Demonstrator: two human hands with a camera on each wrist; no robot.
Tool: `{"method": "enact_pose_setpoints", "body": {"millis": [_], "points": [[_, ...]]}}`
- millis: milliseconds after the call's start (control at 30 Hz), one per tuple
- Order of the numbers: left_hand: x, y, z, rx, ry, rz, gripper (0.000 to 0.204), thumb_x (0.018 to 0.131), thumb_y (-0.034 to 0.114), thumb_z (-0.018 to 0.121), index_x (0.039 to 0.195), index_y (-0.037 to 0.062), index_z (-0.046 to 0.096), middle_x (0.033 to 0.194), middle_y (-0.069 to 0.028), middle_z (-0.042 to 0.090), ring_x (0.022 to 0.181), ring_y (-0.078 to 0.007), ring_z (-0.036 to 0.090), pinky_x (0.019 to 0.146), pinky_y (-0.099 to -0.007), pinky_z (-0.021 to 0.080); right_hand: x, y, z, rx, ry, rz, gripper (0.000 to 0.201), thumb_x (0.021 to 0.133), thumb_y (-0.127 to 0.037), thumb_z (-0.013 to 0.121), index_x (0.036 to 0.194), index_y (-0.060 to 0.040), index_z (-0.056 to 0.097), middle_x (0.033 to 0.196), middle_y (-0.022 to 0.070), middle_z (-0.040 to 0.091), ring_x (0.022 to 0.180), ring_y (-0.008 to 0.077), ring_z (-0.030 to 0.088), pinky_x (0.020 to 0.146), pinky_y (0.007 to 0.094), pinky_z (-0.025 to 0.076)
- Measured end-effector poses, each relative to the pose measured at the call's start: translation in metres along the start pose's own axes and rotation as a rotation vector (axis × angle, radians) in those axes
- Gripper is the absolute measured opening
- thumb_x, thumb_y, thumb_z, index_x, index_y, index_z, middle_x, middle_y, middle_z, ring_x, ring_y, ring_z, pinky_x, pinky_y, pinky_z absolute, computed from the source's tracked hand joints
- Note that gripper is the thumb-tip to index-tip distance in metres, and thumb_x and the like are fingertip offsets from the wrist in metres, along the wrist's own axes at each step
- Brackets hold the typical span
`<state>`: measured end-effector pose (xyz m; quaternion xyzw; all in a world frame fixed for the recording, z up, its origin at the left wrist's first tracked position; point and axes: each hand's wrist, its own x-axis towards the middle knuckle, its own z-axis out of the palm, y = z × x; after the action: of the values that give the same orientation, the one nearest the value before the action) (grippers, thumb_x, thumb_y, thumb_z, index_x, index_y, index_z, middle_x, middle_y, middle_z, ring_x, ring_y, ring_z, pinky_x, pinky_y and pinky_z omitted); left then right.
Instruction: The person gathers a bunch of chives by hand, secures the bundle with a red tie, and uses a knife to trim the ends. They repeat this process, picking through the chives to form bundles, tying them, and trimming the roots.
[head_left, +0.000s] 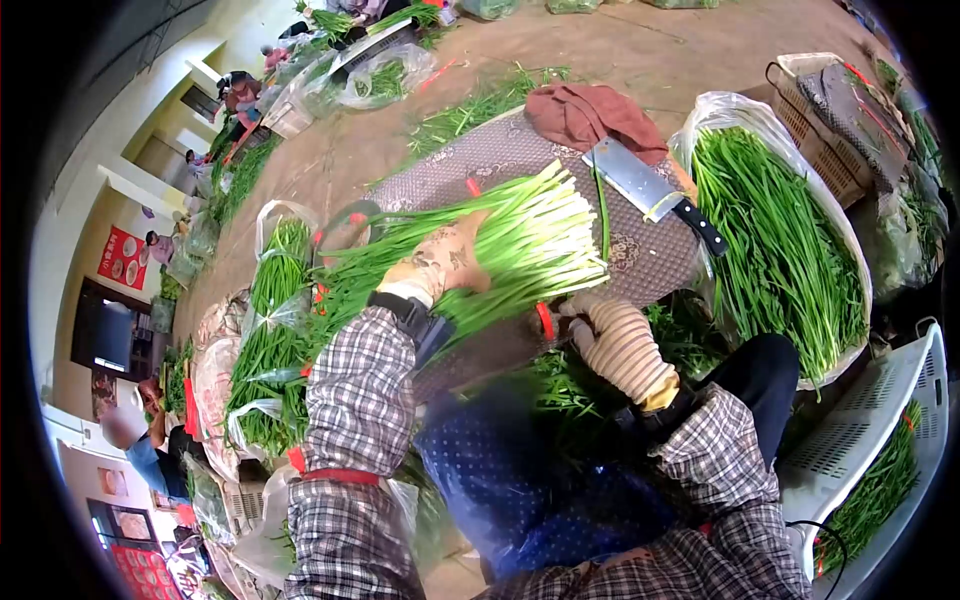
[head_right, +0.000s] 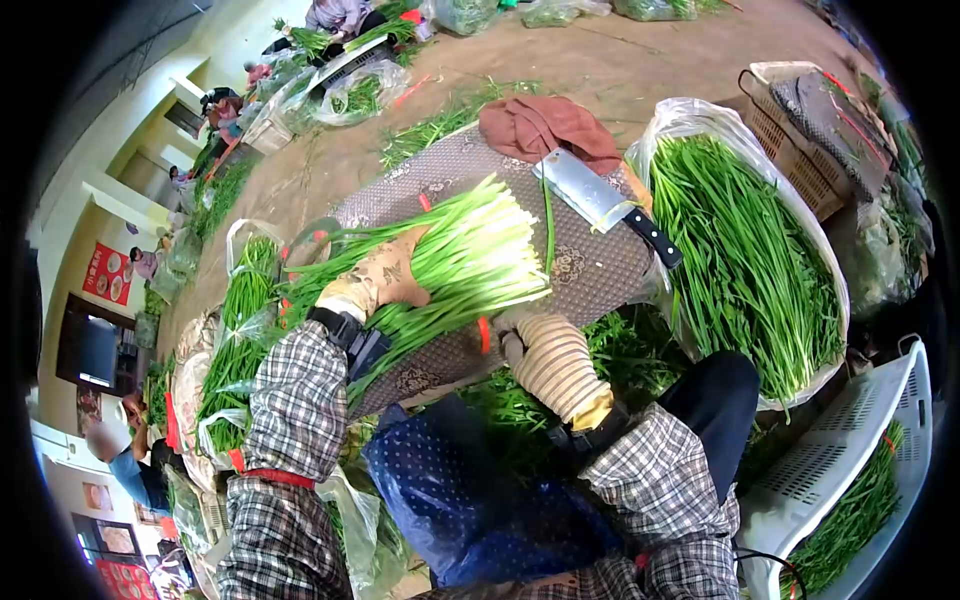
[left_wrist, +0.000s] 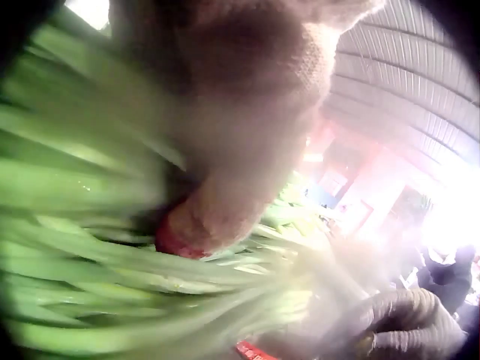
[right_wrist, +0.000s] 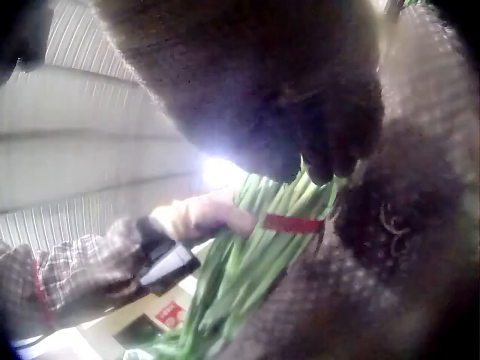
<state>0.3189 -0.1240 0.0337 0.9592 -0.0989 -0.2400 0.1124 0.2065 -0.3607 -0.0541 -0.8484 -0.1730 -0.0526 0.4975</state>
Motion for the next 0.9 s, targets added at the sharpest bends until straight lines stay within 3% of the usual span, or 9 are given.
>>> {"method": "enact_pose_setpoints", "body": {"millis": [100,267,367,467,533,667,733,867,900], "points": [[-0.004,0.002,0.0,0.018,0.039,0.045,0.113,0.055,0.02,0.086,0.149,0.0048,0.025,0.139,-0.0203,0.048,0.124,-0.0319,0.051,0.105,-0.0351,0.041,0.009,0.005,-0.006,0.102,0.233,-0.058,0.014,0.083,-0.001,0.06,0.096,0.0011,0.067,0.087,0.0185,0.069,0.08,0.0299,0.067,0.076,0.0352,0.053],[-0.021,0.015,-0.009,0.077,0.088,0.107,0.12,0.054,0.027,0.088,0.15,0.0039,0.021,0.144,-0.0229,0.041,0.13,-0.0343,0.044,0.108,-0.0366,0.036,0.007,0.006,-0.019,0.161,0.074,0.061,0.013,0.082,0.0,0.06,0.094,-0.0002,0.067,0.086,0.0187,0.068,0.079,0.0305,0.066,0.075,0.036,0.052],[-0.026,0.027,-0.009,0.112,0.076,0.045,0.121,0.055,0.039,0.087,0.15,0.0031,0.02,0.145,-0.0241,0.04,0.131,-0.0351,0.043,0.109,-0.0372,0.036,0.002,-0.007,-0.003,-0.188,-0.228,-0.125,0.027,0.075,-0.012,0.069,0.101,-0.0073,0.064,0.084,0.0191,0.064,0.082,0.0401,0.061,0.076,0.0456,0.049],[-0.033,0.034,0.008,0.149,0.093,0.043,0.123,0.059,0.05,0.085,0.147,-0.0039,0.02,0.144,-0.0283,0.038,0.132,-0.0396,0.041,0.111,-0.0425,0.033,0.002,0.002,0.018,-0.355,-0.136,-0.157,0.029,0.077,-0.018,0.071,0.104,-0.0128,0.065,0.09,0.016,0.065,0.083,0.0379,0.061,0.075,0.0452,0.049],[-0.034,0.02,0.04,0.243,0.318,0.21,0.135,0.05,0.057,0.087,0.149,-0.0026,0.017,0.145,-0.03,0.035,0.135,-0.0428,0.035,0.112,-0.045,0.029,0.005,0.004,0.021,-0.366,-0.178,-0.156,0.025,0.079,-0.02,0.069,0.102,-0.0125,0.066,0.088,0.0153,0.065,0.083,0.0369,0.061,0.073,0.045,0.049],[-0.044,0.042,0.056,0.355,0.312,0.035,0.14,0.047,0.058,0.088,0.148,-0.0027,0.013,0.149,-0.0284,0.026,0.139,-0.0411,0.028,0.112,-0.0556,0.022,0.026,-0.004,0.021,-0.461,-0.188,-0.125,0.014,0.084,-0.023,0.065,0.09,-0.0108,0.069,0.082,0.0122,0.065,0.075,0.0328,0.061,0.067,0.0441,0.047],[-0.037,0.041,0.065,0.358,0.374,0.007,0.137,0.045,0.054,0.089,0.147,-0.0013,0.018,0.147,-0.0255,0.029,0.138,-0.0403,0.029,0.112,-0.0559,0.023,0.035,-0.006,0.02,-0.399,-0.086,-0.213,0.016,0.085,-0.025,0.064,0.087,-0.0096,0.069,0.077,0.0121,0.063,0.073,0.0329,0.06,0.065,0.0428,0.047],[0.002,0.015,0.053,0.352,0.576,0.036,0.092,0.069,0.029,0.078,0.142,-0.0006,0.031,0.122,-0.0222,0.057,0.117,-0.0346,0.054,0.103,-0.0539,0.035,0.058,-0.03,0.025,-0.495,-0.113,-0.247,0.017,0.084,-0.024,0.064,0.087,-0.0089,0.069,0.074,0.0136,0.063,0.072,0.0343,0.06,0.064,0.0437,0.047],[0.004,0.015,0.035,0.286,0.402,-0.001,0.078,0.073,0.023,0.074,0.137,-0.0019,0.037,0.111,-0.022,0.061,0.106,-0.0344,0.059,0.096,-0.0502,0.041,0.06,-0.034,0.027,-0.417,-0.033,-0.272,0.016,0.084,-0.023,0.065,0.088,-0.0084,0.069,0.075,0.0141,0.063,0.073,0.0345,0.06,0.064,0.0436,0.047]]}}
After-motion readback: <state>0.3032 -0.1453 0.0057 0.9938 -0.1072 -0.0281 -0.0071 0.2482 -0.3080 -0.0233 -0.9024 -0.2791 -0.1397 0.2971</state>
